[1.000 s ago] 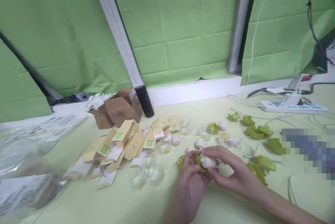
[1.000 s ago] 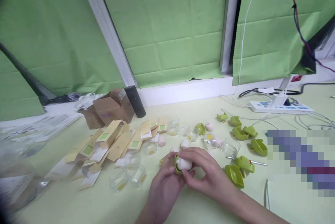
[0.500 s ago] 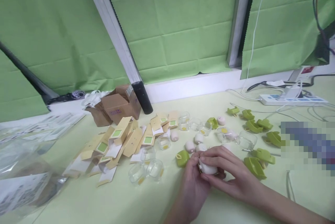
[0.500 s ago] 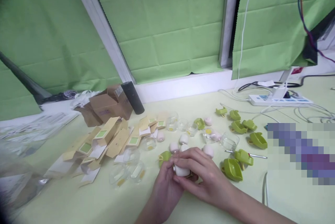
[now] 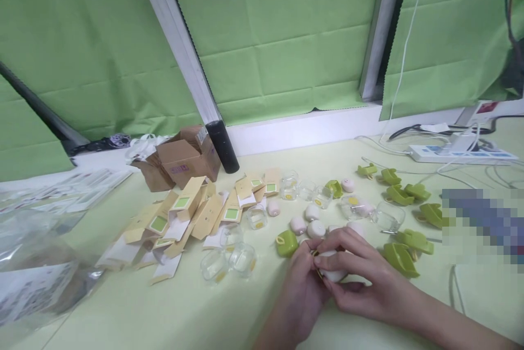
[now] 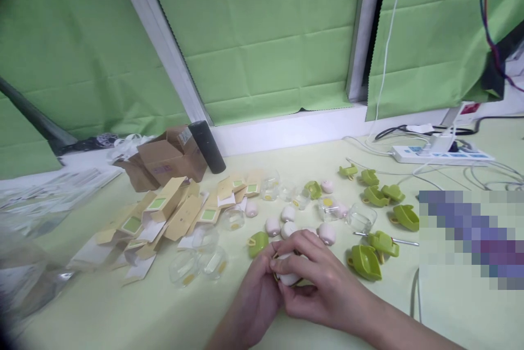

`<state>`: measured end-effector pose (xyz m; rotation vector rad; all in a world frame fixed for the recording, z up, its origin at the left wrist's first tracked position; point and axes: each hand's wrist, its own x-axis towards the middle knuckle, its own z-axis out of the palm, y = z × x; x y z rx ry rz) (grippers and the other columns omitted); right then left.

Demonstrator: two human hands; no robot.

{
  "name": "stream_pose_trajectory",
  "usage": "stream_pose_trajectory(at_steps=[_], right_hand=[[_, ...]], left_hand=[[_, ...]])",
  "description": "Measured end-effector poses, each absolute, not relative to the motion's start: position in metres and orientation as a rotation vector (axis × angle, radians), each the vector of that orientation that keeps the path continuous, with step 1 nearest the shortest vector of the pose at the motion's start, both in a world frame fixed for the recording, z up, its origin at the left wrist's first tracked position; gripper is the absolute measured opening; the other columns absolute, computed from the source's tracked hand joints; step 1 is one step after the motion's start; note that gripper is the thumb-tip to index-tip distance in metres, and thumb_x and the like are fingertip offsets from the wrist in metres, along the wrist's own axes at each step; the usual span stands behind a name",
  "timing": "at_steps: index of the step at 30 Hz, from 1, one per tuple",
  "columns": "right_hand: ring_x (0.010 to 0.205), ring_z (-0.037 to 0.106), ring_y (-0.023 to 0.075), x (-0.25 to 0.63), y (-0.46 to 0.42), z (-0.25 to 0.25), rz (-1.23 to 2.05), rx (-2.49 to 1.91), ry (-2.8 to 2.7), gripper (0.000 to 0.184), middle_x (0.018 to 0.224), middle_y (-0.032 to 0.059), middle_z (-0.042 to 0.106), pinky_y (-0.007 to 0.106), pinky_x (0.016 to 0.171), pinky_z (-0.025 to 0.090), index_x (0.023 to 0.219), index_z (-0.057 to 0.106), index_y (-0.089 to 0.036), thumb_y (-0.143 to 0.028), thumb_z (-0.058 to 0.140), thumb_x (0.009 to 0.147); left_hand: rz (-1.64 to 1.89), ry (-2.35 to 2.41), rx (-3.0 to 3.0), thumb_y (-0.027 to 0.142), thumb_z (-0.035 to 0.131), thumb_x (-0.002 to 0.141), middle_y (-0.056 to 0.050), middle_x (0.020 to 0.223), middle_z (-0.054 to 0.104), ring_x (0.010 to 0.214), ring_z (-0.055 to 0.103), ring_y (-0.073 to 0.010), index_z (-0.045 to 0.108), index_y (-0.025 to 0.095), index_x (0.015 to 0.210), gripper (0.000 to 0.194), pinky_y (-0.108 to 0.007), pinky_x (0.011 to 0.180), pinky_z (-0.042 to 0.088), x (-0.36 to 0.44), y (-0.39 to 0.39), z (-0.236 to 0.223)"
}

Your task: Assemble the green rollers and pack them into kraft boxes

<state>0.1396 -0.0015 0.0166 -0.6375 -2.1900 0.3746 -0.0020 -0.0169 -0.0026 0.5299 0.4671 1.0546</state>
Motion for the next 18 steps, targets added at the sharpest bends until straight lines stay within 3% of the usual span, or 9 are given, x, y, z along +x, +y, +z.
stream_pose_trajectory(at_steps=[6,11,15,18], right_hand=[[0.107,0.052,0.0207,0.145,-0.001,0.015,0.457,-0.668,-2.272,0.038,0.115,0.0063,0.057,0.035,0.083,0.047,0.12,0.052,-0.031,-0.012,0.053,0.087],[0.11,0.052,0.0215,0.153,0.009,0.023,0.679,-0.806,-2.326,0.044,0.117,0.0047,0.058,0.037,0.089,0.047,0.127,0.049,-0.034,-0.03,0.062,0.085],[0.11,0.055,0.0226,0.171,0.029,0.027,0.748,-0.957,-2.157,0.042,0.118,0.0052,0.059,0.037,0.09,0.048,0.123,0.052,-0.03,-0.041,0.061,0.083],[0.11,0.055,0.0278,0.193,0.047,0.026,0.526,-1.198,-2.112,0.043,0.118,0.0071,0.061,0.044,0.089,0.046,0.117,0.056,-0.027,-0.049,0.061,0.08]], left_hand=[[1.047,0.471,0.519,0.026,0.048,0.085,-0.006,0.108,0.062,0.101,0.057,-0.022,0.059,0.019,0.098,0.019,-0.038,0.09,0.043,-0.006,-0.014,0.004],[0.993,0.385,0.526,0.034,0.044,0.08,-0.009,0.109,0.06,0.096,0.059,-0.0239,0.055,0.019,0.103,0.029,-0.035,0.078,0.046,-0.006,-0.011,0.004],[1.013,0.635,0.829,0.045,0.052,0.076,-0.006,0.11,0.058,0.062,0.059,-0.0142,0.045,0.026,0.109,0.038,-0.026,0.052,0.044,-0.012,-0.001,-0.001],[1.161,1.113,1.237,0.036,0.049,0.081,-0.007,0.104,0.059,0.057,0.052,-0.0109,0.049,0.023,0.104,0.026,-0.026,0.054,0.042,-0.026,0.015,0.004]])
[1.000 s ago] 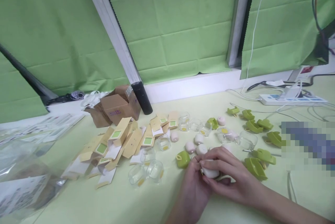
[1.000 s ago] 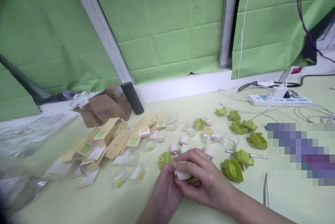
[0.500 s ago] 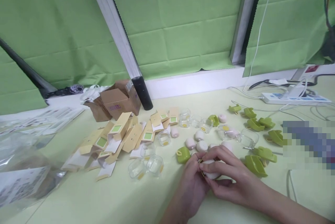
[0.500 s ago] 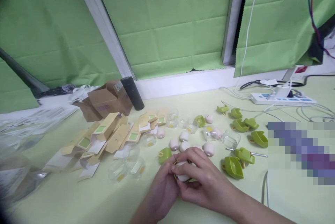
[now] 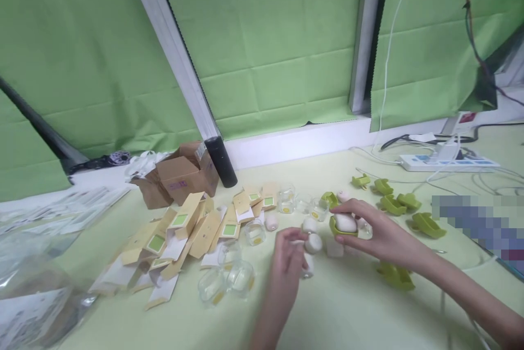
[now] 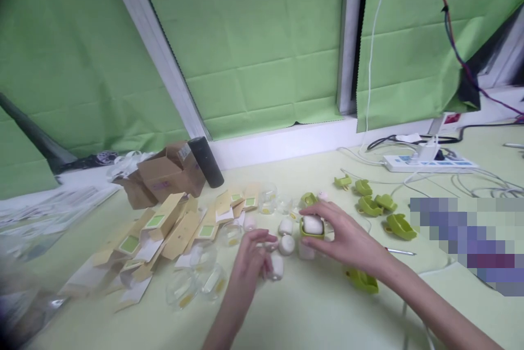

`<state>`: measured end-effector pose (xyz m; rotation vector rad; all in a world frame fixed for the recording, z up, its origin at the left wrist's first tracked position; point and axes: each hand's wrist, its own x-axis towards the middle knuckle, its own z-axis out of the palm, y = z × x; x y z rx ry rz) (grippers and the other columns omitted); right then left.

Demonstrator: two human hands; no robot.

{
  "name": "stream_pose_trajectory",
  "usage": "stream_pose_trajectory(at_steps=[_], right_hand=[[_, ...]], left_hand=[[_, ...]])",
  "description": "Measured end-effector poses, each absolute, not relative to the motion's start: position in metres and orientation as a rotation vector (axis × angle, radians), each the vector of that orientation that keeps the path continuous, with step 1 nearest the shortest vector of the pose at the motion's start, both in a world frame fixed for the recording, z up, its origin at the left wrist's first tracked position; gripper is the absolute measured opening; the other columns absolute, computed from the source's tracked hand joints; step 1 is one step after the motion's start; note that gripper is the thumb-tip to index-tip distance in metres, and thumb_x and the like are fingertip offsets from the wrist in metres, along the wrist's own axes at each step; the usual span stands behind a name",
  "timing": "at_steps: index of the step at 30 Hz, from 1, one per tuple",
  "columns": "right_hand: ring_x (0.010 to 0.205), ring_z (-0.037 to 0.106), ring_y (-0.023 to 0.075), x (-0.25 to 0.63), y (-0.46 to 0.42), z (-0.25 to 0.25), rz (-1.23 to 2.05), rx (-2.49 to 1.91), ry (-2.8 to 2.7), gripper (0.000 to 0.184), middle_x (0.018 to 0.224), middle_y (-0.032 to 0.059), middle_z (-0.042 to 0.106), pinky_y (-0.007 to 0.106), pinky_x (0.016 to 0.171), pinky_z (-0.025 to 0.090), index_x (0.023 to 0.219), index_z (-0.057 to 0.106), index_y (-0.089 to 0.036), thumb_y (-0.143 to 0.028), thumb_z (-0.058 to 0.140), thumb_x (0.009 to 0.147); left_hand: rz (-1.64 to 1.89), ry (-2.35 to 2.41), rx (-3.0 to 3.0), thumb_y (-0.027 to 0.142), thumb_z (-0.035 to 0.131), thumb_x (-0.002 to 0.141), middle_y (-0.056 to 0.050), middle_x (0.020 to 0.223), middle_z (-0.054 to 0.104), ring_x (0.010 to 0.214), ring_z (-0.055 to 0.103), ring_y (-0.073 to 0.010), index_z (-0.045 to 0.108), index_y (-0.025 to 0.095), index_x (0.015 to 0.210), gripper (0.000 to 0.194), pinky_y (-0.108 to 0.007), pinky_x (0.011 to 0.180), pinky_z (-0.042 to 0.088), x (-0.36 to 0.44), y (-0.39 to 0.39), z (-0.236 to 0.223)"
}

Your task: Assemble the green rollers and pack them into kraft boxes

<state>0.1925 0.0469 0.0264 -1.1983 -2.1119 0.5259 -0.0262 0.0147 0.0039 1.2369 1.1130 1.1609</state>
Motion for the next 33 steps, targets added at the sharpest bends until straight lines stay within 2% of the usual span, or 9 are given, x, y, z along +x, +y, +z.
stream_pose_trajectory(at_steps=[4,7,12,16,19,23,26,29,33], right_hand=[[0.105,0.057,0.0302,0.21,0.062,0.018,0.322,-1.294,-2.3,0.039,0.114,0.0086,0.065,0.048,0.085,0.045,0.113,0.059,-0.023,-0.046,0.06,0.081],[0.109,0.055,0.0302,0.208,0.065,0.013,0.21,-1.257,-2.375,0.033,0.116,0.0097,0.063,0.049,0.087,0.043,0.113,0.06,-0.023,-0.042,0.054,0.086],[0.113,0.052,0.0293,0.187,0.06,0.009,0.137,-1.12,-2.435,0.025,0.117,0.0093,0.061,0.049,0.091,0.04,0.108,0.063,-0.025,-0.032,0.053,0.086],[0.11,0.053,0.0336,0.17,0.059,-0.004,0.063,-1.127,-2.477,0.026,0.118,0.0129,0.06,0.053,0.092,0.038,0.095,0.067,-0.02,-0.026,0.069,0.07],[0.111,0.053,0.0324,0.168,0.058,-0.006,0.102,-1.099,-2.464,0.02,0.117,0.0109,0.061,0.053,0.094,0.036,0.09,0.067,-0.021,-0.021,0.068,0.07],[0.108,0.055,0.0281,0.176,0.048,0.016,0.4,-1.106,-2.25,0.024,0.113,0.0064,0.063,0.048,0.092,0.041,0.1,0.063,-0.025,-0.04,0.06,0.082],[0.099,0.06,0.0256,0.182,0.041,0.035,0.61,-1.159,-2.018,0.034,0.108,0.0052,0.065,0.04,0.082,0.049,0.108,0.059,-0.027,-0.051,0.053,0.084],[0.096,0.061,0.0255,0.185,0.04,0.041,0.628,-1.199,-1.905,0.038,0.105,0.0049,0.067,0.038,0.081,0.051,0.108,0.059,-0.027,-0.055,0.053,0.083],[0.101,0.06,0.0268,0.186,0.043,0.035,0.579,-1.24,-1.897,0.04,0.108,0.0048,0.066,0.04,0.085,0.049,0.108,0.06,-0.026,-0.055,0.056,0.081]], left_hand=[[0.989,1.709,1.932,0.023,0.047,0.08,-0.009,0.108,0.061,0.103,0.049,-0.0274,0.058,0.022,0.101,0.024,-0.043,0.092,0.037,-0.046,0.039,0.017],[0.746,1.983,2.262,0.017,0.043,0.08,-0.009,0.124,0.056,0.119,0.039,-0.0317,0.058,0.023,0.109,0.033,-0.05,0.101,0.024,-0.057,0.052,0.02],[0.559,2.297,2.313,0.023,0.041,0.083,-0.014,0.126,0.055,0.122,0.038,-0.0345,0.052,0.02,0.123,0.041,-0.055,0.103,0.017,-0.078,0.063,0.014],[0.454,2.313,2.294,0.025,0.052,0.074,-0.017,0.117,0.061,0.12,0.041,-0.0372,0.054,0.015,0.119,0.046,-0.057,0.102,0.018,-0.097,0.062,0.01],[0.412,2.268,2.33,0.016,0.052,0.069,-0.012,0.116,0.062,0.12,0.044,-0.034,0.058,0.021,0.111,0.042,-0.055,0.103,0.019,-0.104,0.058,0.011],[0.507,2.283,2.334,0.02,0.057,0.067,-0.012,0.126,0.056,0.126,0.037,-0.0344,0.06,0.021,0.102,0.035,-0.054,0.105,0.016,-0.099,0.054,0.021],[0.717,2.164,2.26,0.029,0.055,0.074,-0.01,0.118,0.06,0.118,0.046,-0.0305,0.053,0.02,0.111,0.039,-0.048,0.101,0.028,-0.09,0.051,0.031],[0.786,1.997,2.196,0.029,0.051,0.077,-0.011,0.118,0.059,0.11,0.052,-0.0281,0.048,0.018,0.119,0.044,-0.041,0.093,0.037,-0.081,0.052,0.033],[0.724,1.905,2.174,0.026,0.053,0.074,-0.011,0.117,0.059,0.111,0.051,-0.0307,0.051,0.02,0.117,0.043,-0.042,0.094,0.035,-0.067,0.059,0.027]])
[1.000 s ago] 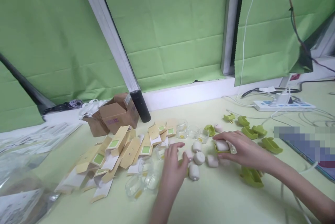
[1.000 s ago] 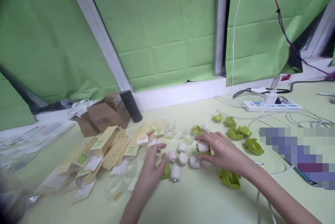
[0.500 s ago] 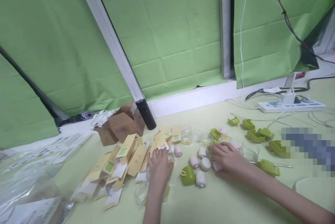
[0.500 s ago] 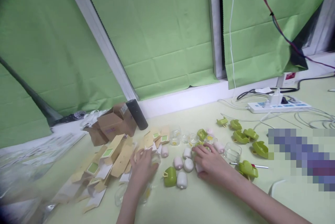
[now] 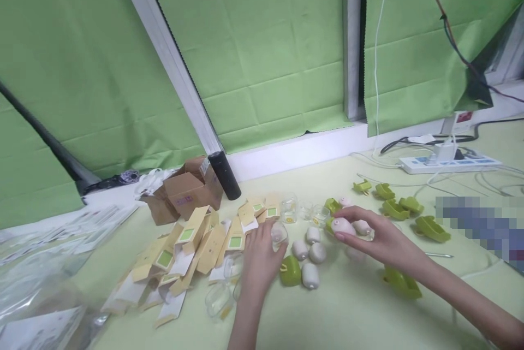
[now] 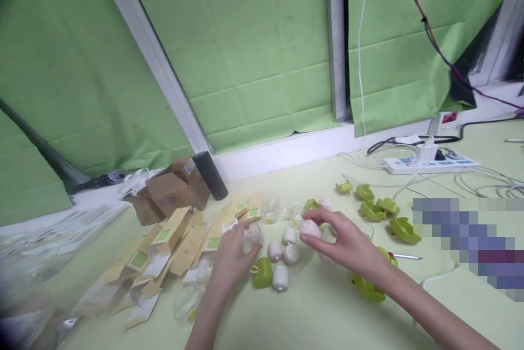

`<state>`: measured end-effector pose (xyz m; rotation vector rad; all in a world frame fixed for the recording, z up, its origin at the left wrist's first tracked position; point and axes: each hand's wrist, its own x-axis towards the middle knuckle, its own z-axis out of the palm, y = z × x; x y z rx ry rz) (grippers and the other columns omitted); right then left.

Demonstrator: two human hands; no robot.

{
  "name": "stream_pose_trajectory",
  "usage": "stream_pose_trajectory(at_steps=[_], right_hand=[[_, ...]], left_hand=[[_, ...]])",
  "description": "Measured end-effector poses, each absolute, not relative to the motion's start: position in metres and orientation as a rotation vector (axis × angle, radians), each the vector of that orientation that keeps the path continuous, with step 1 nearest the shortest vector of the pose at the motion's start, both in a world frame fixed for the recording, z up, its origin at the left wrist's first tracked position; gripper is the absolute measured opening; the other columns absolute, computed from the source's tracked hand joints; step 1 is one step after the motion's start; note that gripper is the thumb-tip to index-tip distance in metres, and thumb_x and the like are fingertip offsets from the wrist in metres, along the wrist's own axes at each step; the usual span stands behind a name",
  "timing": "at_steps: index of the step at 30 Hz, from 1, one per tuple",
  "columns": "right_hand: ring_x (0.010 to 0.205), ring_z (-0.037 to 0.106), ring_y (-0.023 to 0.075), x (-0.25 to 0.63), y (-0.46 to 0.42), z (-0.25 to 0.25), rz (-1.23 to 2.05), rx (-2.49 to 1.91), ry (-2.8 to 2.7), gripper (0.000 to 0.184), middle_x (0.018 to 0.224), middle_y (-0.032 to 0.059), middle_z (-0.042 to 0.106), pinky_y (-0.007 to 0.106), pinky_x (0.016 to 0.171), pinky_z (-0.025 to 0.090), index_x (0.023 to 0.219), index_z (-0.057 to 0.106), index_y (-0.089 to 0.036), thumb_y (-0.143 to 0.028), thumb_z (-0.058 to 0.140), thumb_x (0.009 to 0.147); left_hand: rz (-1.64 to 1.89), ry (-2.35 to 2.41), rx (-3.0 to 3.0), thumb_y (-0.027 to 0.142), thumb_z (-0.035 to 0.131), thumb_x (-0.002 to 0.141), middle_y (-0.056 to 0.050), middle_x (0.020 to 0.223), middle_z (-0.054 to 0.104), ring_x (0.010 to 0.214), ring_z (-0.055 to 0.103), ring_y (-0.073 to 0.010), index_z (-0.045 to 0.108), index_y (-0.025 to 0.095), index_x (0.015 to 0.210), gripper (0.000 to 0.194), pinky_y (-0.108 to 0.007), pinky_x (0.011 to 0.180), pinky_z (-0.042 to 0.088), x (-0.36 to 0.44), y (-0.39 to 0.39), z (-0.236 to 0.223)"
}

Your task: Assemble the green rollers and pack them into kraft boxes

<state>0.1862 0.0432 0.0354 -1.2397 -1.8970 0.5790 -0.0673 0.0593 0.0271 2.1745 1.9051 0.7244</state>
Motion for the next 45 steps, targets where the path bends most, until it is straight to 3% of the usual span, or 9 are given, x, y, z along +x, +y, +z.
stream_pose_trajectory(at_steps=[8,14,17,20,25,29,34,39,45], right_hand=[[0.101,0.06,0.0268,0.192,0.043,0.041,0.565,-1.228,-1.817,0.038,0.106,0.0044,0.067,0.043,0.086,0.048,0.107,0.062,-0.027,-0.053,0.06,0.079],[0.1,0.061,0.0279,0.226,0.054,0.058,0.535,-1.33,-1.48,0.039,0.108,0.0047,0.066,0.043,0.08,0.051,0.103,0.065,-0.028,-0.054,0.065,0.074],[0.101,0.061,0.0277,0.234,0.057,0.057,0.621,-1.298,-1.358,0.04,0.109,0.0052,0.066,0.04,0.079,0.051,0.104,0.064,-0.026,-0.053,0.065,0.074],[0.1,0.061,0.0273,0.235,0.057,0.057,0.669,-1.249,-1.336,0.04,0.106,0.0062,0.067,0.038,0.08,0.051,0.101,0.065,-0.025,-0.052,0.067,0.072],[0.101,0.061,0.0258,0.24,0.052,0.063,0.707,-1.215,-1.343,0.038,0.108,0.0051,0.067,0.035,0.08,0.05,0.101,0.065,-0.027,-0.052,0.066,0.074],[0.1,0.062,0.0264,0.245,0.047,0.062,0.737,-1.209,-1.345,0.04,0.107,0.0055,0.067,0.036,0.083,0.05,0.102,0.064,-0.026,-0.053,0.067,0.073],[0.101,0.062,0.0258,0.236,0.041,0.065,0.837,-1.116,-1.484,0.041,0.108,0.0067,0.066,0.038,0.084,0.052,0.11,0.06,-0.026,-0.05,0.065,0.077],[0.103,0.06,0.0229,0.196,0.039,0.07,0.831,-0.935,-1.605,0.042,0.113,0.0064,0.062,0.038,0.089,0.05,0.112,0.057,-0.025,-0.043,0.068,0.077],[0.097,0.061,0.0193,0.152,0.026,0.052,0.69,-0.861,-1.886,0.03,0.104,0.0024,0.064,0.031,0.081,0.052,0.11,0.056,-0.027,-0.035,0.064,0.082]], left_hand=[[0.585,1.736,2.128,0.03,0.05,0.076,-0.014,0.118,0.058,0.108,0.055,-0.0272,0.049,0.015,0.121,0.047,-0.034,0.087,0.042,-0.05,0.088,0.022],[0.5,1.73,2.235,0.04,0.054,0.075,-0.02,0.123,0.05,0.119,0.041,-0.038,0.048,0.01,0.123,0.057,-0.051,0.098,0.029,-0.028,0.095,0.031],[0.453,1.554,2.369,0.045,0.057,0.076,-0.011,0.134,0.044,0.126,0.033,-0.0334,0.049,0.023,0.125,0.055,-0.049,0.104,0.024,0.002,0.096,0.034],[0.422,1.411,2.459,0.034,0.054,0.082,-0.004,0.138,0.042,0.129,0.031,-0.0255,0.048,0.029,0.126,0.044,-0.045,0.109,0.02,0.037,0.11,0.034],[0.362,1.489,2.331,0.034,0.053,0.088,-0.009,0.122,0.054,0.106,0.055,-0.0234,0.052,0.017,0.119,0.036,-0.046,0.089,0.046,0.079,0.162,0.036],[0.45,1.486,2.185,0.033,0.053,0.088,-0.008,0.117,0.057,0.098,0.059,-0.0201,0.054,0.018,0.115,0.031,-0.041,0.083,0.051,0.08,0.179,0.044],[0.843,1.413,1.935,0.028,0.052,0.085,-0.01,0.12,0.052,0.103,0.055,-0.0204,0.046,0.018,0.115,0.031,-0.036,0.081,0.05,0.044,0.136,0.057],[0.941,1.219,1.524,0.034,0.027,0.086,-0.007,0.092,0.058,0.065,0.058,-0.0149,0.031,0.018,0.119,0.037,-0.024,0.045,0.043,0.007,0.06,0.049],[1.022,0.572,0.785,0.044,0.04,0.086,-0.008,0.088,0.058,0.08,0.055,-0.0166,0.056,0.012,0.098,0.037,-0.03,0.07,0.048,-0.004,0.016,0.023]])
